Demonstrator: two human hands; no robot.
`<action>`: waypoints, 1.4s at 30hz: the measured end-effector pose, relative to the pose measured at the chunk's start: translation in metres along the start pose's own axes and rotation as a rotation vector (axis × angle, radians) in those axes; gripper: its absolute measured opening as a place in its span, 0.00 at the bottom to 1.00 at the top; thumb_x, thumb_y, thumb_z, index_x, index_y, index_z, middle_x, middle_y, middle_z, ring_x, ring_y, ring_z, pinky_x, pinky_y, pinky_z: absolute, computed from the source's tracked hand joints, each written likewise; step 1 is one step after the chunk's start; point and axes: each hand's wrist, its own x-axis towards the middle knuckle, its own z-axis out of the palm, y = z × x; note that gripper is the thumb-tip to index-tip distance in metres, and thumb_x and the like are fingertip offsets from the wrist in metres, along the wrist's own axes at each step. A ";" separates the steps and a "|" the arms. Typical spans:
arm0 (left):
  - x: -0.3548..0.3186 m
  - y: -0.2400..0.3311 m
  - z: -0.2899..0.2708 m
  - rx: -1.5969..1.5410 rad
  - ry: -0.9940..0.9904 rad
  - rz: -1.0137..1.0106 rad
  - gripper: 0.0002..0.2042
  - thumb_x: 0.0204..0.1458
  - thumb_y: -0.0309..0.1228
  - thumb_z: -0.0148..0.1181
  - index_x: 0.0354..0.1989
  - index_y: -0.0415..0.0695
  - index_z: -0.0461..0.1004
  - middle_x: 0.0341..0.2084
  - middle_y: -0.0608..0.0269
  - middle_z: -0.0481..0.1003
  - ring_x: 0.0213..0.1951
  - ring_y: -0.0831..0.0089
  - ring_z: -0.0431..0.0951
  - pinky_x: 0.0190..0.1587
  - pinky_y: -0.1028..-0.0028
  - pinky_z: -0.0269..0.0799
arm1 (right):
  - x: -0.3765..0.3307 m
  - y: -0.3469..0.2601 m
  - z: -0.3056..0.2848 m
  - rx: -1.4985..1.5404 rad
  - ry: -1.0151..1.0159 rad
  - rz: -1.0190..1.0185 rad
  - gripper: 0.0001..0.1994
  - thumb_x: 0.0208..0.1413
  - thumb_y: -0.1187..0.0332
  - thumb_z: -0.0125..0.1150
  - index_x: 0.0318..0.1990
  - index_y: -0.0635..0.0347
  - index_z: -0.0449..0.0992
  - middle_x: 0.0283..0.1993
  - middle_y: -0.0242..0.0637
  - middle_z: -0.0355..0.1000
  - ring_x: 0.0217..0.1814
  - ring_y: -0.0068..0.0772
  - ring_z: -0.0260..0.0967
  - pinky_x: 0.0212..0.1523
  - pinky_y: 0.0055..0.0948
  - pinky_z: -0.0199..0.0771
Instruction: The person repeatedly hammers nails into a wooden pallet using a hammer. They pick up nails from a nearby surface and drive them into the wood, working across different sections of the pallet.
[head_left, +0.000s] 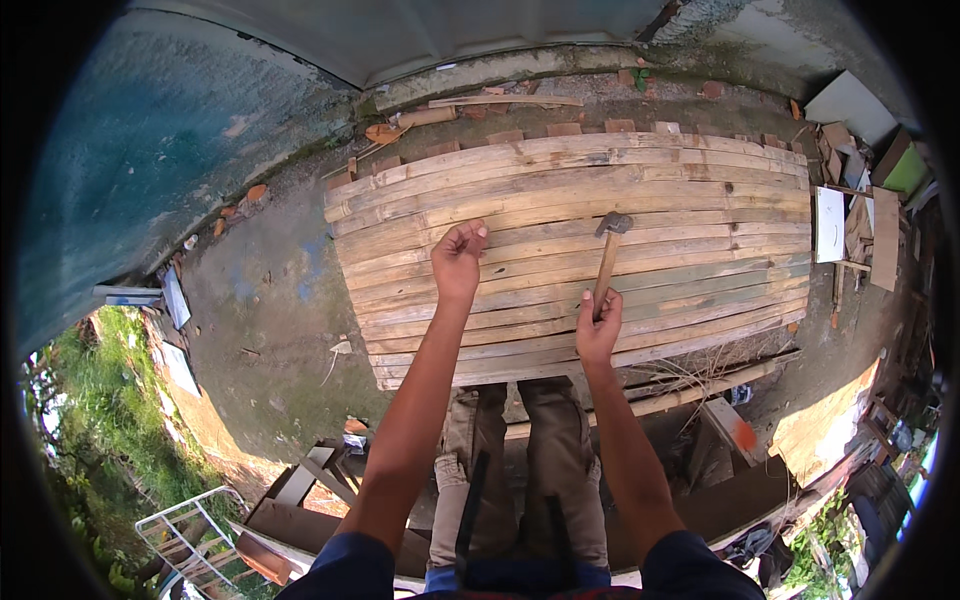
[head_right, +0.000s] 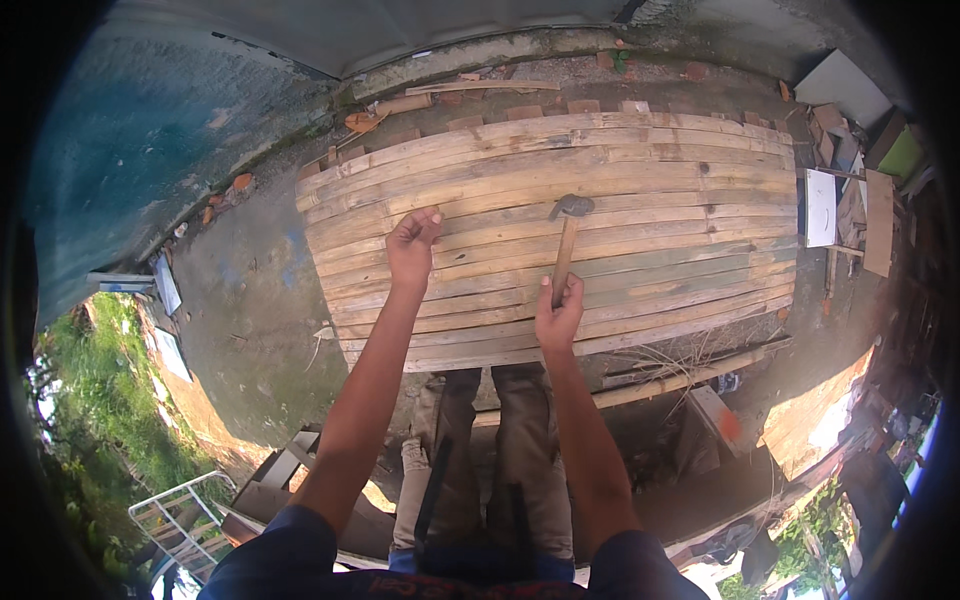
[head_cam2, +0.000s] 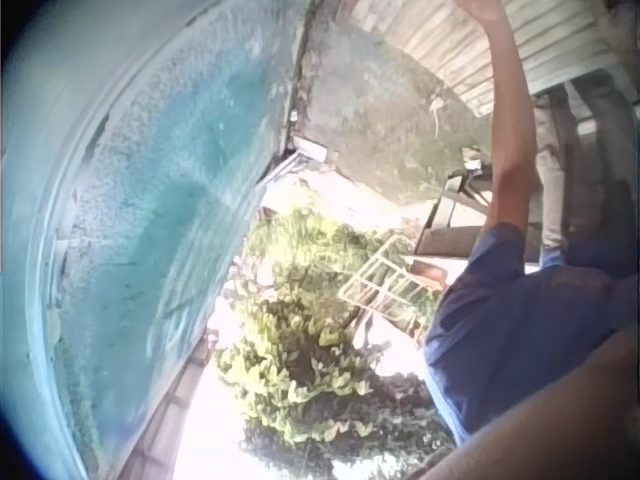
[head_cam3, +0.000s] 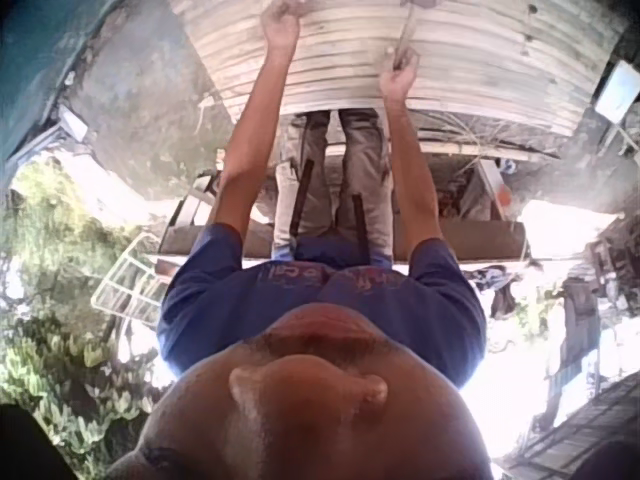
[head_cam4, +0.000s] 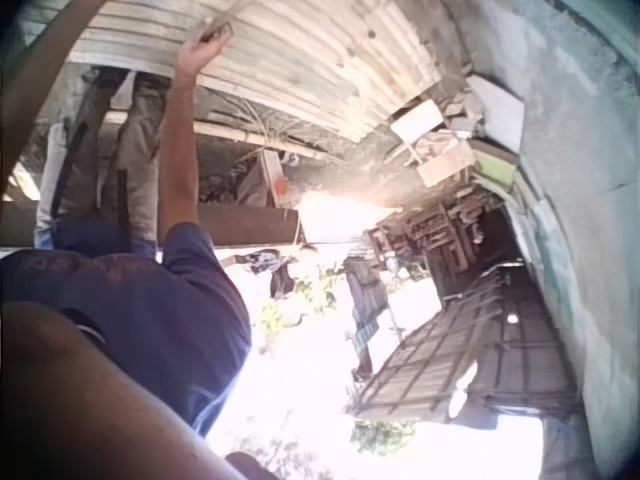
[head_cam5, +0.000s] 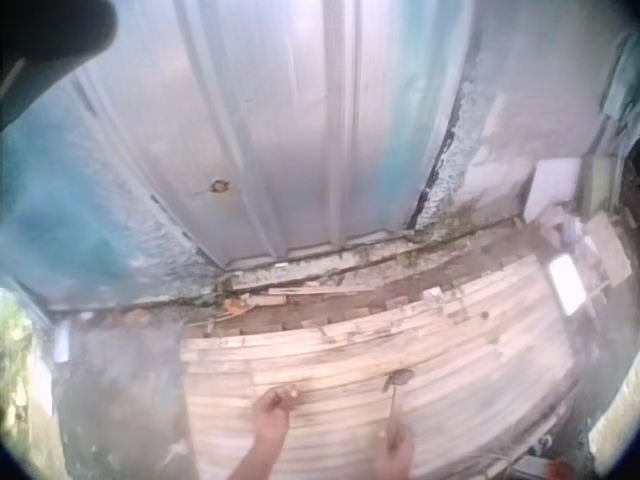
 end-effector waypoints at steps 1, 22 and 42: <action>0.015 0.007 0.008 0.015 -0.013 0.077 0.11 0.60 0.27 0.64 0.49 0.35 0.81 0.36 0.65 0.82 0.34 0.81 0.77 0.41 0.77 0.75 | 0.002 0.000 0.007 0.016 -0.014 0.013 0.13 0.68 0.69 0.58 0.52 0.66 0.65 0.26 0.21 0.63 0.26 0.08 0.55 0.24 0.17 0.53; 0.158 0.003 0.057 0.260 -0.160 0.447 0.07 0.55 0.29 0.69 0.39 0.40 0.86 0.42 0.58 0.84 0.44 0.69 0.82 0.60 0.69 0.66 | 0.056 0.009 0.048 -0.129 -0.064 -0.009 0.14 0.65 0.68 0.63 0.50 0.66 0.69 0.29 0.32 0.72 0.28 0.16 0.61 0.28 0.22 0.66; 0.155 0.001 0.062 0.490 -0.100 0.611 0.07 0.54 0.27 0.70 0.38 0.37 0.85 0.40 0.58 0.84 0.45 0.70 0.82 0.55 0.71 0.72 | 0.056 0.013 0.048 -0.181 -0.055 0.023 0.14 0.64 0.67 0.63 0.50 0.65 0.69 0.29 0.33 0.72 0.28 0.17 0.63 0.29 0.23 0.67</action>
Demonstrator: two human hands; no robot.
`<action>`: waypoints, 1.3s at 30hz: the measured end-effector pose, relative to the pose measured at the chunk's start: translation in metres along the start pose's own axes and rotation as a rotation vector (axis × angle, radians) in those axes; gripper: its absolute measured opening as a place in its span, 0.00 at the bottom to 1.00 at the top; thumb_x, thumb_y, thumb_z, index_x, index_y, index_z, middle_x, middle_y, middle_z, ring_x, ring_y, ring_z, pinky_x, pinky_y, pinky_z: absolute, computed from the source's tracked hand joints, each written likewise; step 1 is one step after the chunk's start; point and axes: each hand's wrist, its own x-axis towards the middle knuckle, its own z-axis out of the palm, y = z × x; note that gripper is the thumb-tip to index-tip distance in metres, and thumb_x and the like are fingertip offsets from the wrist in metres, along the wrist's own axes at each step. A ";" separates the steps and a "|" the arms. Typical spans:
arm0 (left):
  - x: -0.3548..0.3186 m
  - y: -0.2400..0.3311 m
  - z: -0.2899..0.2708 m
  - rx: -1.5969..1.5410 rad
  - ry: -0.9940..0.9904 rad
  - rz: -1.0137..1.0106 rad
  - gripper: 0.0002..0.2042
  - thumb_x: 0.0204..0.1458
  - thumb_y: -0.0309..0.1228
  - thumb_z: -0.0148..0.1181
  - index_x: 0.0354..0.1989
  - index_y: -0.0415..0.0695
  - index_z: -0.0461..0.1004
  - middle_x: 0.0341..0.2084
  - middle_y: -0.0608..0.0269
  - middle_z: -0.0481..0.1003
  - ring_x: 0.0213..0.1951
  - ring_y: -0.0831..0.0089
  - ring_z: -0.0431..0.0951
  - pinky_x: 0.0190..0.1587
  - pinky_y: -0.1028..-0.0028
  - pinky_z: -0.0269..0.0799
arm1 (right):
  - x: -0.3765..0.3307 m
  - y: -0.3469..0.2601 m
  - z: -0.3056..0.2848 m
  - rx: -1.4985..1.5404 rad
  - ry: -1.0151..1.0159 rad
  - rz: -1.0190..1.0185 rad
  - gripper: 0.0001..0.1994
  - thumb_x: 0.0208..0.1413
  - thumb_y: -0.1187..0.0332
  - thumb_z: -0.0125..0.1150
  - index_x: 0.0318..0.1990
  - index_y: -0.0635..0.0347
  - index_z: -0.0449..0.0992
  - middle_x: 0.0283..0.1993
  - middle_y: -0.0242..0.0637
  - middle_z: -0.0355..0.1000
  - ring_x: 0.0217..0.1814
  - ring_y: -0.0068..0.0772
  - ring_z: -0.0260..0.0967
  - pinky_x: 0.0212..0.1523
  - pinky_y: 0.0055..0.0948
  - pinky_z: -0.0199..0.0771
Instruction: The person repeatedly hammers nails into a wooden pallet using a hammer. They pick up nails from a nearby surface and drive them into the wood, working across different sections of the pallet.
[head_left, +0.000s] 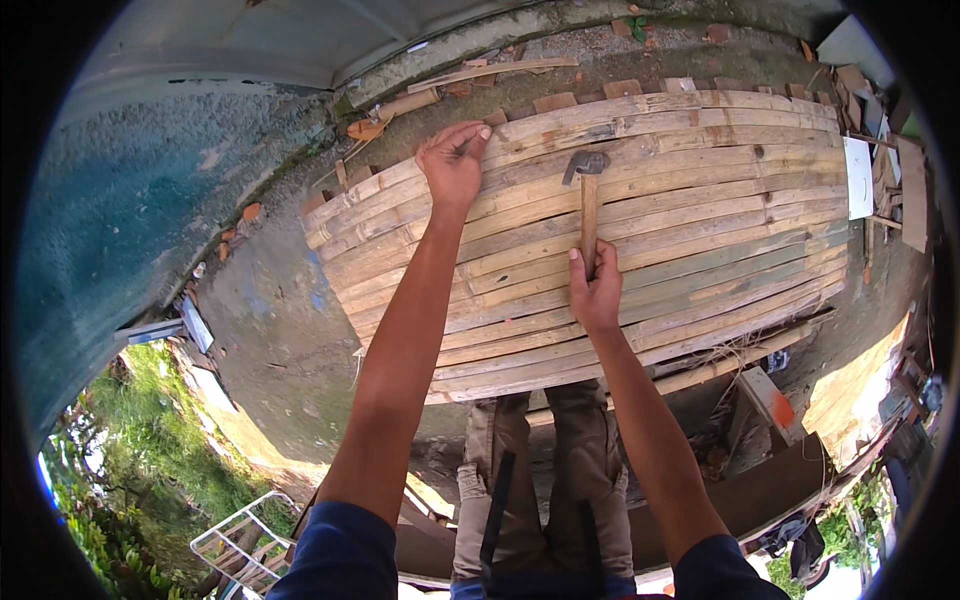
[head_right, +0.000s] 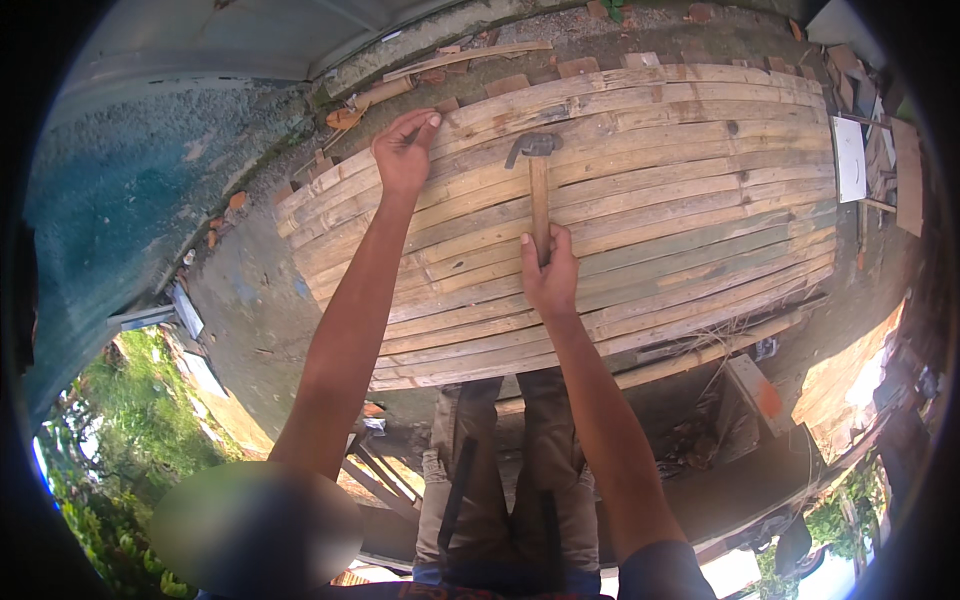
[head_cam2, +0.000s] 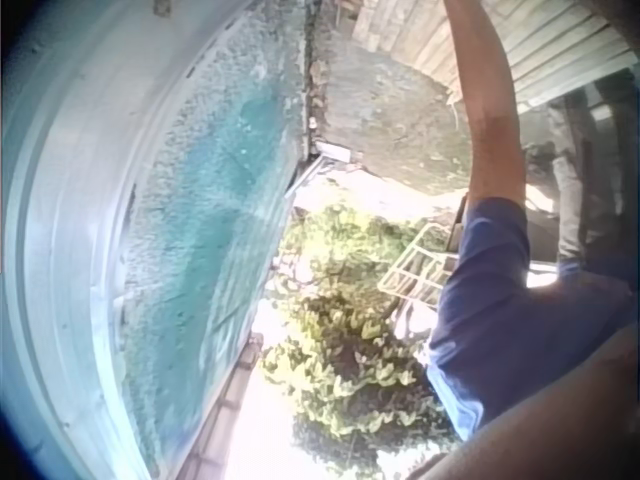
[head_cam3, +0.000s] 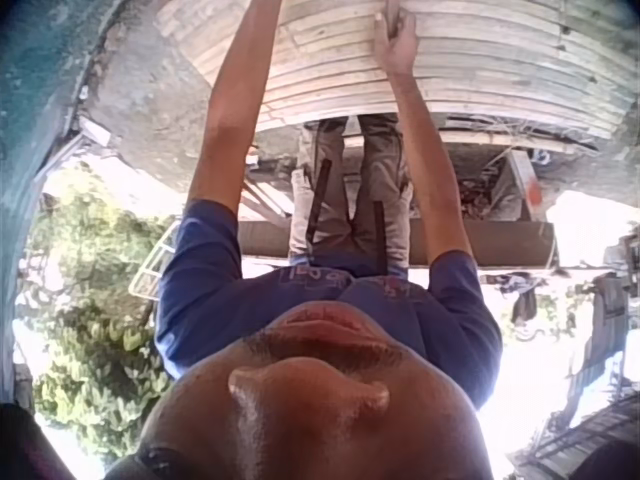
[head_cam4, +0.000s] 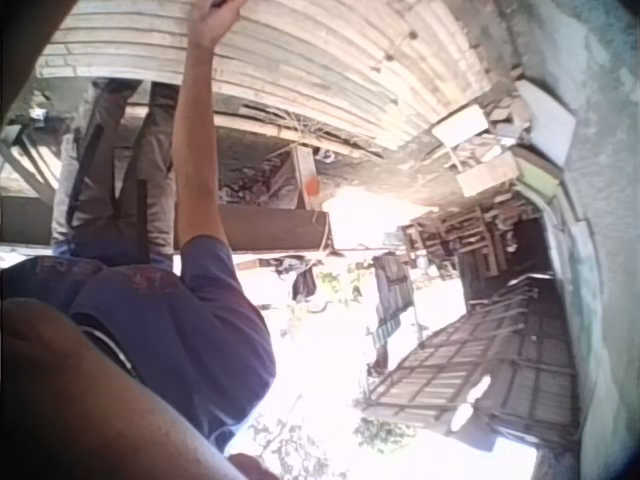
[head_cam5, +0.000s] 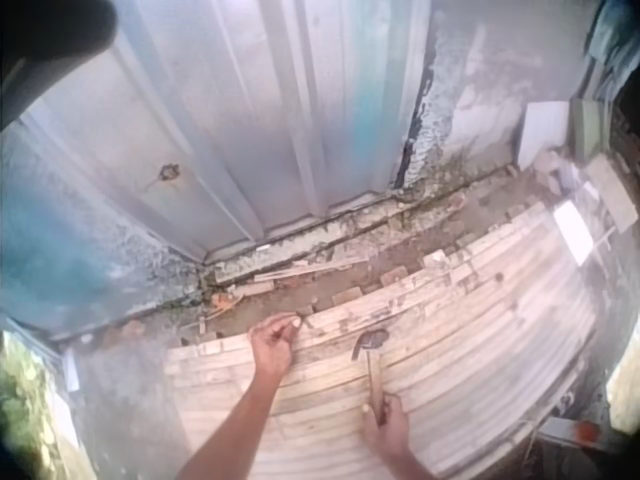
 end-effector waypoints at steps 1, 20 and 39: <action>0.000 0.000 0.000 0.013 0.007 0.014 0.07 0.53 0.28 0.70 0.38 0.38 0.85 0.39 0.58 0.84 0.44 0.69 0.82 0.54 0.71 0.72 | 0.000 0.001 0.000 -0.002 -0.003 0.000 0.15 0.64 0.67 0.63 0.50 0.66 0.69 0.29 0.33 0.72 0.28 0.17 0.63 0.29 0.24 0.67; -0.013 0.007 0.001 0.212 0.083 0.124 0.06 0.53 0.35 0.70 0.36 0.49 0.86 0.41 0.69 0.83 0.52 0.69 0.76 0.63 0.61 0.53 | 0.044 -0.127 0.023 -0.334 -0.316 -0.171 0.13 0.71 0.62 0.48 0.49 0.65 0.66 0.25 0.57 0.73 0.29 0.68 0.73 0.28 0.55 0.68; -0.012 0.001 -0.011 0.150 0.115 0.111 0.12 0.58 0.33 0.63 0.50 0.48 0.81 0.51 0.62 0.80 0.63 0.63 0.70 0.69 0.56 0.49 | 0.047 -0.132 0.014 -0.375 -0.317 -0.188 0.14 0.72 0.63 0.47 0.50 0.66 0.67 0.24 0.53 0.73 0.26 0.59 0.74 0.27 0.49 0.70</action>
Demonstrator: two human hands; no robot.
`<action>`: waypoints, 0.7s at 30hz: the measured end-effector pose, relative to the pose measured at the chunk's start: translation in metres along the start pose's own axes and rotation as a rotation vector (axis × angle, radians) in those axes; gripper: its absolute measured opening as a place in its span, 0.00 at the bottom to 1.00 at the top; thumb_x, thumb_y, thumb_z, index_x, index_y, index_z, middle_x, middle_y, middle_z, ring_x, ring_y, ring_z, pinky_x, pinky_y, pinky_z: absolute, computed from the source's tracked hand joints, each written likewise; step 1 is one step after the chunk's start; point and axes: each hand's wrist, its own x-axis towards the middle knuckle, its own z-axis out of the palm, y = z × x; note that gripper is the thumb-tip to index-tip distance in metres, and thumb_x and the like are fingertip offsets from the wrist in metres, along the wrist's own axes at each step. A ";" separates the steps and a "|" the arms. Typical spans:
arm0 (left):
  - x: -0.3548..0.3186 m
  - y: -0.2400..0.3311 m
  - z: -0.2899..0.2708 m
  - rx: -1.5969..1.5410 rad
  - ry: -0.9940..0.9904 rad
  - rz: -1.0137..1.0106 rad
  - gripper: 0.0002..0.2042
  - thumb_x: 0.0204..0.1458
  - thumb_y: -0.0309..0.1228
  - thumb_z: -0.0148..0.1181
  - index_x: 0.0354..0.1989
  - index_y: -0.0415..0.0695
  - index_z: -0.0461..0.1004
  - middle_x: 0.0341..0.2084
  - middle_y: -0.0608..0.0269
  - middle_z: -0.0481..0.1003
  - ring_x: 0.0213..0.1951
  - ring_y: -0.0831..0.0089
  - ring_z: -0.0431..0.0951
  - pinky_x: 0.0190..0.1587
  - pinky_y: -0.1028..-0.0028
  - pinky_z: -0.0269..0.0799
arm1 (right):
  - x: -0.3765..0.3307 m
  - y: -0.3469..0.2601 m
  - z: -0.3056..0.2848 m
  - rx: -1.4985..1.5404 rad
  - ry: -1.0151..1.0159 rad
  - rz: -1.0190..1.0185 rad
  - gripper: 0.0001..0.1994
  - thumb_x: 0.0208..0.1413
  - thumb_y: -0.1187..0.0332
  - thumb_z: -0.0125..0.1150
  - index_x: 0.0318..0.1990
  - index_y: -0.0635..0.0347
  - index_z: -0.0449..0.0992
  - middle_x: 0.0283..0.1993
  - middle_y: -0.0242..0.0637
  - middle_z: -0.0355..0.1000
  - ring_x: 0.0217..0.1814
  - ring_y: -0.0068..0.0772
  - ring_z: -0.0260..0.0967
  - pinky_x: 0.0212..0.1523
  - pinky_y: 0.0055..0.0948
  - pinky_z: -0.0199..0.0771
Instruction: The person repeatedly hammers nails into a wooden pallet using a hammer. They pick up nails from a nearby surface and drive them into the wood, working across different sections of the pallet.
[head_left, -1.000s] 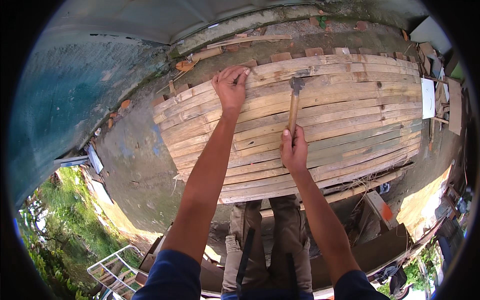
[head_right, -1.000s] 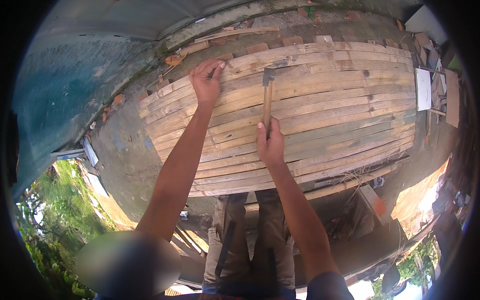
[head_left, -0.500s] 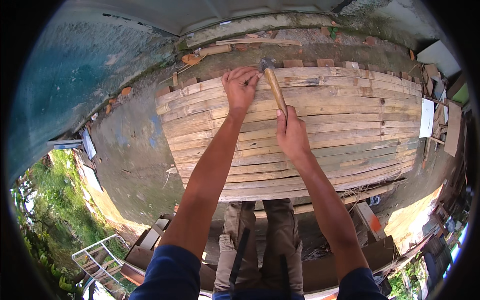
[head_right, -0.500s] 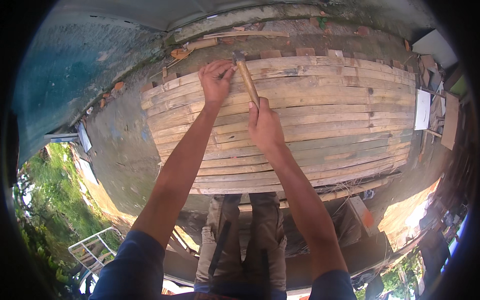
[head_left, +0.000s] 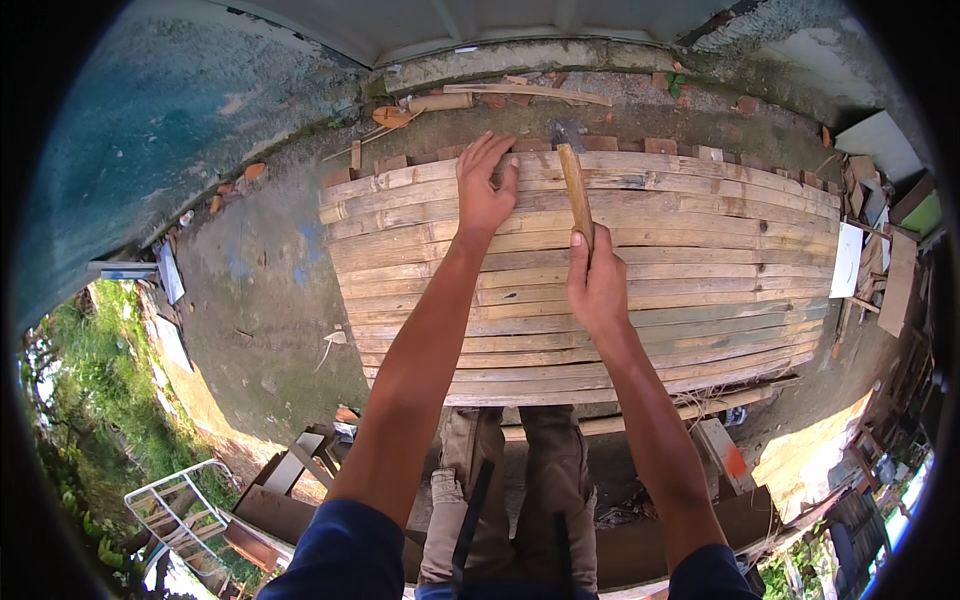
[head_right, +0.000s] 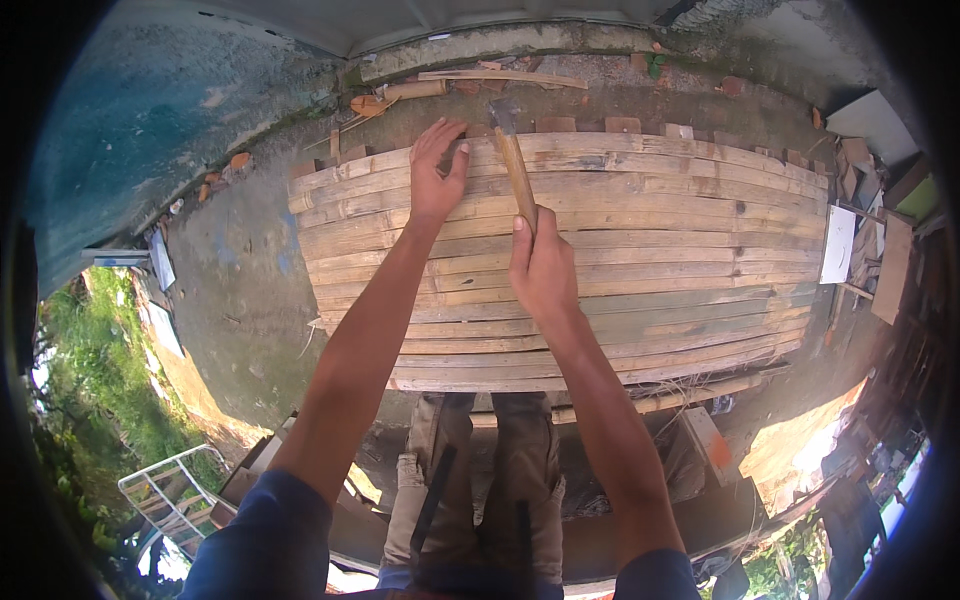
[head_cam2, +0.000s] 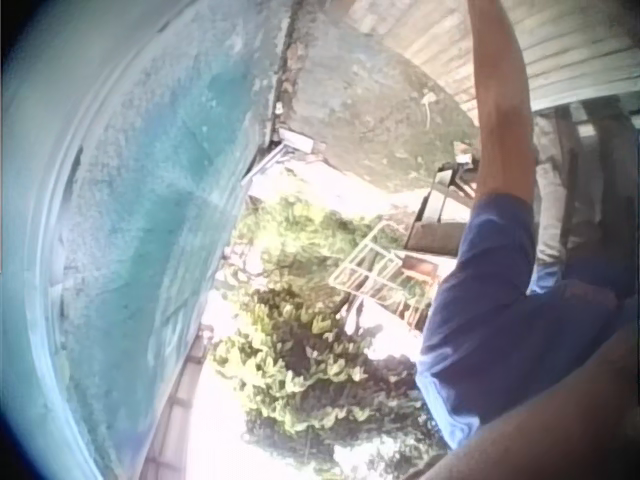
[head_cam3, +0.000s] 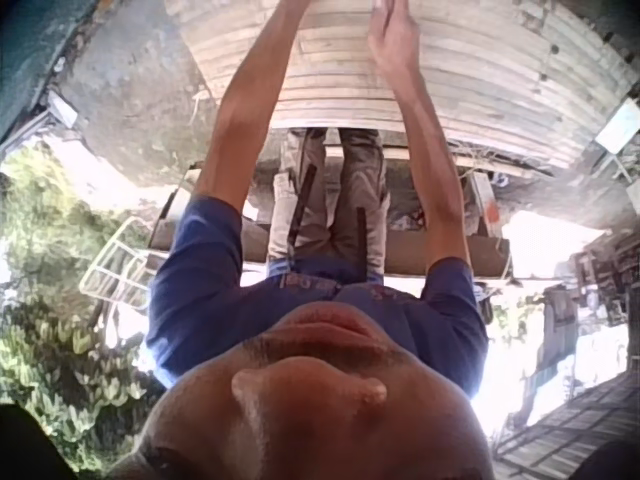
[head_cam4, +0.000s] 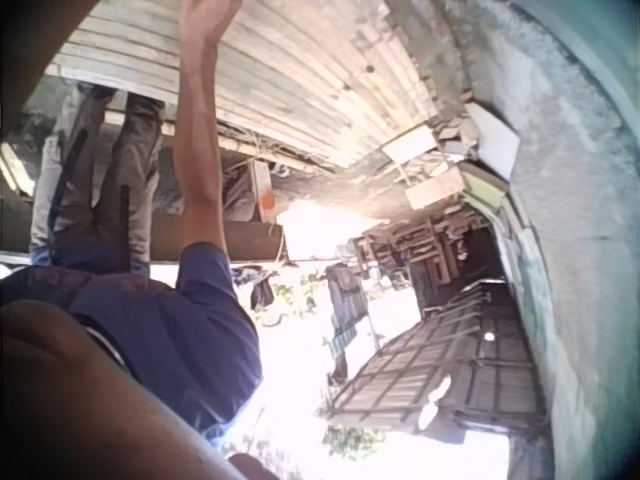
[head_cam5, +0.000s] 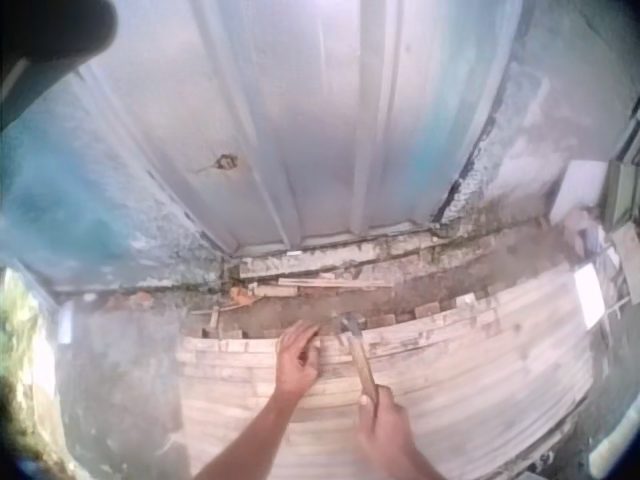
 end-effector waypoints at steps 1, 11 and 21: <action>0.002 -0.002 -0.005 0.033 0.069 -0.032 0.14 0.59 0.32 0.62 0.53 0.47 0.80 0.52 0.60 0.79 0.64 0.62 0.69 0.69 0.55 0.50 | 0.000 0.000 0.000 -0.011 0.003 -0.026 0.14 0.72 0.62 0.47 0.51 0.67 0.67 0.24 0.52 0.73 0.25 0.58 0.74 0.27 0.48 0.70; 0.062 -0.003 0.003 0.745 -0.280 -0.694 0.24 0.62 0.49 0.44 0.38 0.45 0.85 0.38 0.52 0.84 0.51 0.57 0.80 0.69 0.49 0.51 | 0.000 0.017 0.007 -0.010 -0.046 -0.032 0.13 0.71 0.62 0.51 0.52 0.64 0.68 0.25 0.46 0.73 0.24 0.50 0.75 0.26 0.40 0.72; 0.067 0.003 -0.001 0.721 -0.251 -0.703 0.22 0.61 0.45 0.44 0.35 0.48 0.86 0.33 0.52 0.84 0.47 0.58 0.82 0.68 0.51 0.54 | 0.005 0.011 0.002 -0.063 -0.063 0.028 0.14 0.71 0.62 0.50 0.55 0.62 0.65 0.26 0.47 0.74 0.26 0.50 0.76 0.28 0.42 0.73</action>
